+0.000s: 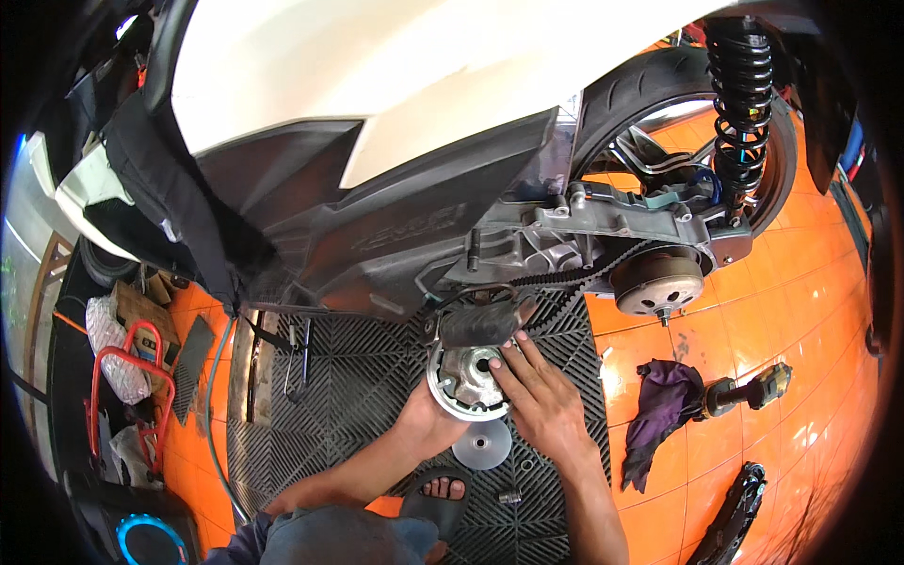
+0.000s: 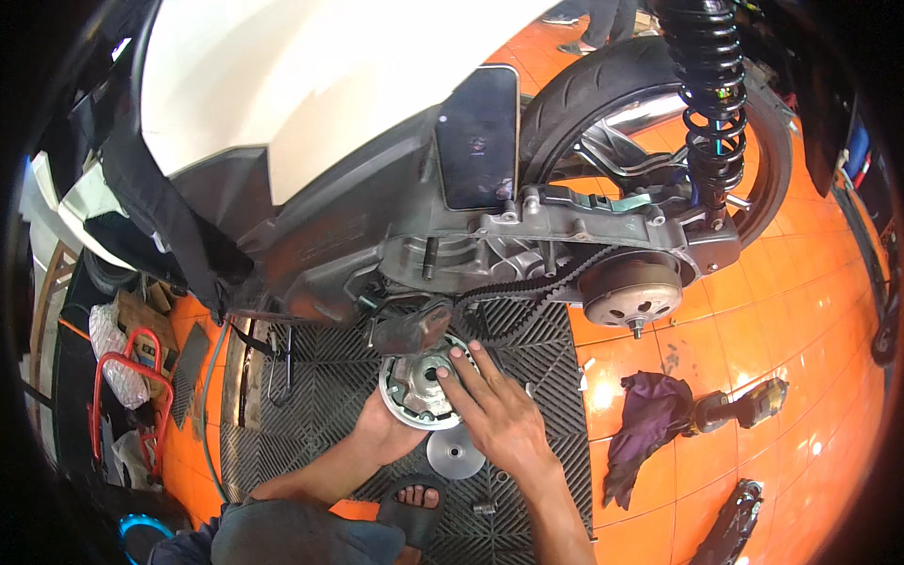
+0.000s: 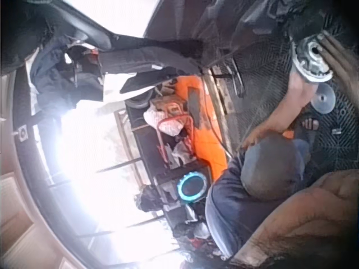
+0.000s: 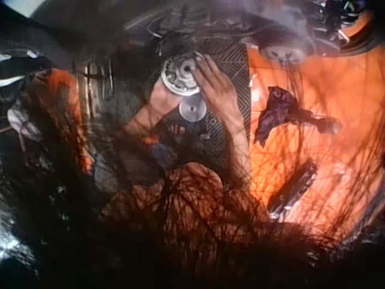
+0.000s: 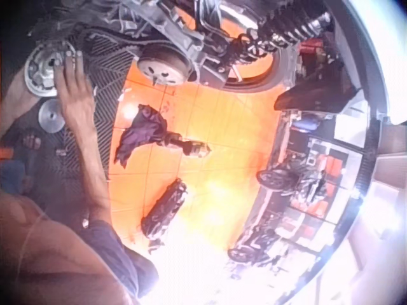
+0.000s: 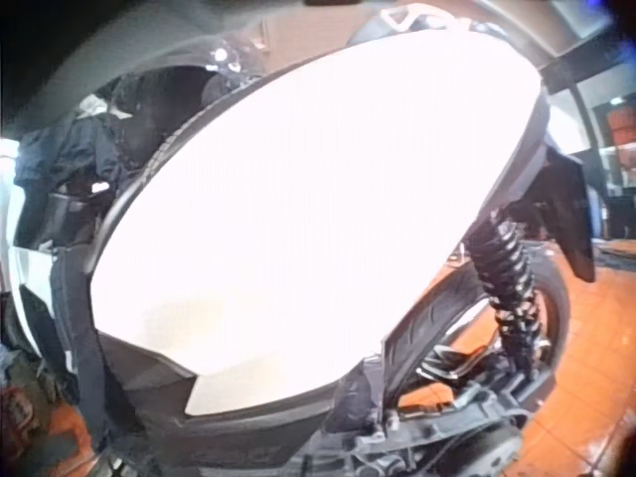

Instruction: The person sits on the floor of a workshop and works on the exposed engine of a white motorcycle. They handle various metal engine components, including a clutch basket and a fan-like part, fitting them into the engine casing by hand.

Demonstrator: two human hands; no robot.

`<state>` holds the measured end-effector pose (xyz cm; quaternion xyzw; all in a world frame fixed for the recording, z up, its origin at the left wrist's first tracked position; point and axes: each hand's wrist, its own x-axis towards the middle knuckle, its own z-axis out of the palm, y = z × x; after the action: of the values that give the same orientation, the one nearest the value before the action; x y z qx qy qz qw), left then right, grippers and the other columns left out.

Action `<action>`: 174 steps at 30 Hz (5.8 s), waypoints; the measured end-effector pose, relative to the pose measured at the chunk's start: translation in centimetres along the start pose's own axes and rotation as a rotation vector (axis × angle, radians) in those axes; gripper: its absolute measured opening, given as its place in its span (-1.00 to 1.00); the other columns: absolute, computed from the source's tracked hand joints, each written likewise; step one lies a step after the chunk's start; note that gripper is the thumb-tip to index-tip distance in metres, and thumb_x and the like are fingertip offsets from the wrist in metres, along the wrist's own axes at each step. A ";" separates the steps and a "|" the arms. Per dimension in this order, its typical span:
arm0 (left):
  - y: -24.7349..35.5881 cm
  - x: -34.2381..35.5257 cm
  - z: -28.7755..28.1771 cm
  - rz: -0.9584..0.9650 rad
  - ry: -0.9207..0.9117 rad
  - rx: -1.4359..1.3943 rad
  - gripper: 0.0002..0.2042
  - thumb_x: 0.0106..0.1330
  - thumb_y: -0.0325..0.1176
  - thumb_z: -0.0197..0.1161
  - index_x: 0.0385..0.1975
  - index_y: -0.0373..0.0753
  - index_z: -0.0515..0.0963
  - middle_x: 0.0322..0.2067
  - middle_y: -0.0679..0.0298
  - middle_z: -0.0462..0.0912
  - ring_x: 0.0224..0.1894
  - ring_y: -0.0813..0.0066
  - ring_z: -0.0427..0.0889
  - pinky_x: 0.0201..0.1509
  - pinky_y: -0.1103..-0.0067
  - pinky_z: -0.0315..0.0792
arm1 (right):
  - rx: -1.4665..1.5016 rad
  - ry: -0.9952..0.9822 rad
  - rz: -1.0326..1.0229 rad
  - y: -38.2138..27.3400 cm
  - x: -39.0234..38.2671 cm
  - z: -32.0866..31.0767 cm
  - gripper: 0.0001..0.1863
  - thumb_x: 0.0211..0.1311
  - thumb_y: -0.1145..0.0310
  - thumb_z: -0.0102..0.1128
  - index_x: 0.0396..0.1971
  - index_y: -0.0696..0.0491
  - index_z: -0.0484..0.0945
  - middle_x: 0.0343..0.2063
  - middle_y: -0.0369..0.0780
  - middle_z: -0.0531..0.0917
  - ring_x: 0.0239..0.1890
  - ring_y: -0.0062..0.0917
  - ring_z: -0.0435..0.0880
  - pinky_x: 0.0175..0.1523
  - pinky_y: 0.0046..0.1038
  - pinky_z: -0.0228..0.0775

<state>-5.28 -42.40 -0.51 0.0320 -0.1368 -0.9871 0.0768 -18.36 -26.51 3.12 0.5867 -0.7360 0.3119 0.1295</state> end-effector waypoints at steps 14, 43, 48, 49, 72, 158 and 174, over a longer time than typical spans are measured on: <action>1.7 3.7 0.3 0.169 0.250 0.351 -0.68 0.51 -0.19 0.16 0.16 -0.14 0.52 0.16 0.31 0.62 0.24 0.44 0.55 0.40 0.41 0.36 | 0.241 0.250 -0.020 3.7 4.1 4.3 -0.46 0.03 0.50 0.27 0.12 -0.01 0.63 0.16 -0.13 0.65 0.31 -0.11 0.55 0.12 -0.25 0.61; -3.9 0.3 4.5 -0.040 0.057 0.161 -0.56 0.55 -0.34 0.04 0.37 -0.29 0.30 0.34 0.12 0.43 0.36 0.28 0.46 0.50 0.31 0.32 | 0.279 0.641 0.098 -0.7 -1.2 -2.6 -0.58 0.01 0.71 0.26 -0.05 0.19 0.63 -0.03 0.09 0.71 0.14 0.11 0.66 0.17 -0.09 0.60; -3.9 1.4 7.3 -0.058 -0.112 -0.041 -0.65 0.60 -0.32 0.01 0.28 -0.32 0.34 0.26 0.18 0.49 0.35 0.39 0.45 0.51 0.31 0.34 | 0.356 0.621 0.123 -0.3 -0.9 -4.8 -0.66 0.32 0.55 0.28 0.08 0.18 0.51 0.11 0.11 0.63 0.24 0.02 0.60 0.32 -0.04 0.47; -3.9 1.7 8.5 -0.059 -0.072 0.031 -0.67 0.62 -0.25 -0.01 0.21 -0.30 0.37 0.17 0.21 0.53 0.31 0.39 0.48 0.49 0.28 0.35 | 0.327 0.629 0.131 -0.1 -0.8 -5.4 -0.67 0.35 0.54 0.26 0.08 0.18 0.50 0.11 0.11 0.63 0.24 0.01 0.60 0.34 -0.05 0.46; -5.0 2.8 12.4 -0.084 -0.057 0.233 -0.58 0.53 -0.16 0.17 0.15 -0.40 0.45 0.05 0.13 0.61 0.16 0.32 0.61 0.31 0.37 0.49 | 0.254 0.702 0.297 0.0 -2.3 -7.4 -0.55 0.50 0.38 0.10 0.27 0.25 0.36 0.18 0.24 0.54 0.20 0.01 0.61 0.28 -0.05 0.52; -6.5 0.1 3.7 -0.529 0.088 0.376 -0.42 0.52 -0.12 0.11 0.45 -0.21 0.23 0.39 0.11 0.37 0.38 0.22 0.45 0.40 0.30 0.46 | 0.107 0.666 -0.007 -5.0 -8.9 -4.3 -0.57 0.24 0.33 0.26 0.13 -0.01 0.59 0.30 -0.08 0.52 0.32 0.02 0.51 0.20 -0.08 0.60; -10.1 4.0 2.2 -0.545 -0.080 0.400 -0.42 0.53 -0.09 0.09 0.46 -0.19 0.23 0.40 0.11 0.36 0.38 0.22 0.44 0.40 0.30 0.46 | 0.003 1.011 0.002 -2.6 -3.1 4.3 -0.79 0.07 0.14 0.36 -0.57 -0.11 0.54 -0.68 -0.32 0.42 -0.21 -0.07 0.72 -0.40 -0.22 0.51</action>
<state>-10.89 -32.87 -1.35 0.0430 -0.3171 -0.9254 -0.2032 -14.28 -27.01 -1.15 0.3617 -0.5815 0.5581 0.4684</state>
